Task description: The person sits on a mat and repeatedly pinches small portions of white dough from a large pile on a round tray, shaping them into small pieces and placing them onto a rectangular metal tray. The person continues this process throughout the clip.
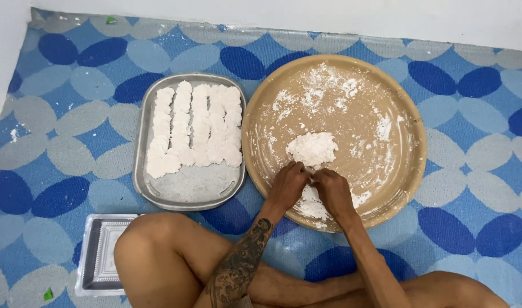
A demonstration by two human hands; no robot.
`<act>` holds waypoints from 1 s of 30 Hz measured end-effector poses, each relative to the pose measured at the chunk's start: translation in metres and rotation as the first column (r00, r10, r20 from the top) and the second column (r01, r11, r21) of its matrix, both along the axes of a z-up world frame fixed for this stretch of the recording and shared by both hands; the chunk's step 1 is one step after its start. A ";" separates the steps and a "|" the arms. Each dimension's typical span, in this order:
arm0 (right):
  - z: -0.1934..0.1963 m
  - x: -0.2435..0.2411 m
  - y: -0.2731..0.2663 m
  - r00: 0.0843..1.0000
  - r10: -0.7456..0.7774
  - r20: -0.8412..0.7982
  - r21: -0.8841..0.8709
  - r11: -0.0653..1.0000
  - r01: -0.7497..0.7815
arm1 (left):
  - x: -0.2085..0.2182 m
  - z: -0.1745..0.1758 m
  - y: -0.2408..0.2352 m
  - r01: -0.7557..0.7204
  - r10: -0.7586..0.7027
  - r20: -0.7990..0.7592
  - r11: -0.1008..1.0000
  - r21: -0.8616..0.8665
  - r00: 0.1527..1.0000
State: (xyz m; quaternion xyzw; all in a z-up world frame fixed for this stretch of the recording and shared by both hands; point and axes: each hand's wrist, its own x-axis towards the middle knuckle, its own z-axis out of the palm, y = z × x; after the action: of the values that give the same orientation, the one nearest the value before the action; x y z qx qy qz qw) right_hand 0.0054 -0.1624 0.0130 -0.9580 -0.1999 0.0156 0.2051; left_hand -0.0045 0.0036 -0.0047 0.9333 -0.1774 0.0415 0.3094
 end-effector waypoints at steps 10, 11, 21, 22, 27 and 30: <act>-0.017 0.022 -0.001 0.999 0.035 0.000 -0.026 0.999 -0.035 | 0.012 0.004 -0.001 -0.020 0.017 0.074 0.999 0.038 0.997; -0.018 0.022 -0.001 0.999 0.035 -0.009 -0.054 0.998 -0.036 | 0.013 0.000 -0.002 -0.019 0.016 0.067 0.999 0.037 0.998; 0.011 0.010 -0.018 0.992 -0.023 -0.127 0.113 0.993 0.038 | 0.002 -0.012 -0.001 -0.008 -0.003 0.154 0.997 0.073 0.988; 0.013 0.009 -0.019 0.993 -0.028 -0.118 0.112 0.993 0.041 | 0.001 -0.015 -0.001 -0.005 -0.007 0.163 0.997 0.071 0.987; 0.023 0.009 -0.019 0.999 -0.021 -0.043 0.073 0.997 0.024 | 0.000 -0.001 0.003 0.008 -0.004 0.068 0.998 -0.057 0.998; 0.050 0.009 -0.004 0.996 0.016 -0.091 0.098 0.995 -0.007 | -0.001 0.006 0.003 -0.022 0.030 0.081 0.994 -0.105 0.996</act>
State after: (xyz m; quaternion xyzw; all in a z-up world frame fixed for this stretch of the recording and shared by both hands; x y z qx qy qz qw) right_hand 0.0142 -0.1663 0.0632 -0.9439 -0.1966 0.0509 0.2604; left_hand -0.0050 0.0069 0.0011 0.9157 -0.1756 0.0931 0.3492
